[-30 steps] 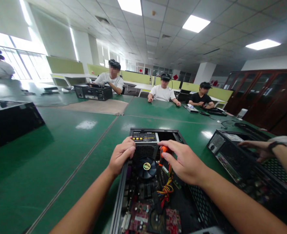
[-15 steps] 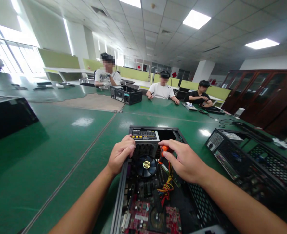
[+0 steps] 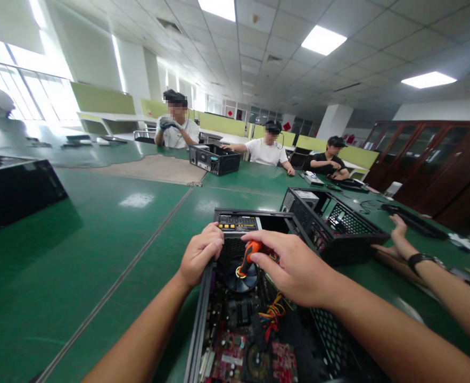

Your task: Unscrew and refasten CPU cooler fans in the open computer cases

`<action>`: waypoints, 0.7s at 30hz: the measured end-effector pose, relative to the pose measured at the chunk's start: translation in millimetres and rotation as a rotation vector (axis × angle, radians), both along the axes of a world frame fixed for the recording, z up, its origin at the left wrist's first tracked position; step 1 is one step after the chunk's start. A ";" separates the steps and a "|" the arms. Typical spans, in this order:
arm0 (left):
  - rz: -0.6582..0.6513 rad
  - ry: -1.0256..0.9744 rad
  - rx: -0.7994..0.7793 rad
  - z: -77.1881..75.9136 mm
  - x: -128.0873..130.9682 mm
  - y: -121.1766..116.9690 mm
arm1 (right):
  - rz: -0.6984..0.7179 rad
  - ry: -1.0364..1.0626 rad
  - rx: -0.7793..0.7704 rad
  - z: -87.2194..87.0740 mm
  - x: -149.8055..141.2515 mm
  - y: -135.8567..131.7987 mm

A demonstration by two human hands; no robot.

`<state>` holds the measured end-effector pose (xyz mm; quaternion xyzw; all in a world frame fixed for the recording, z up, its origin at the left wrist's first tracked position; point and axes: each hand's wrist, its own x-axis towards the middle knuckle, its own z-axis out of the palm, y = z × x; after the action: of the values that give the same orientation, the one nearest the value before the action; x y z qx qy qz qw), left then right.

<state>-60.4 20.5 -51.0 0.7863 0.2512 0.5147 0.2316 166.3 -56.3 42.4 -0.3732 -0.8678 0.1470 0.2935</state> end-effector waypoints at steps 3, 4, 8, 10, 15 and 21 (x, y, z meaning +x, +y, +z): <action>0.008 0.009 -0.007 -0.3 0.2 -0.5 | 0.061 -0.036 0.020 -0.9 -11.8 3.4; 0.009 0.011 -0.007 -0.4 0.2 -0.7 | 0.067 -0.042 0.026 -2.9 -14.3 5.5; 0.019 0.022 -0.013 0.5 0.7 -1.6 | 0.057 -0.039 0.034 -10.9 -18.4 12.6; 0.021 0.023 -0.013 0.7 0.7 -1.8 | 0.059 -0.051 0.021 -12.4 -18.9 13.6; 0.014 0.033 -0.004 -2.3 -0.6 0.2 | 0.061 -0.074 -0.003 -11.5 -19.5 12.7; -0.004 0.014 0.005 -4.8 -0.8 0.5 | 0.032 -0.060 -0.008 -24.0 -25.9 15.3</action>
<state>-61.2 20.9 -55.8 0.7909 0.2501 0.5095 0.2289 140.4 -41.0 18.4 -0.3646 -0.8815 0.1437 0.2635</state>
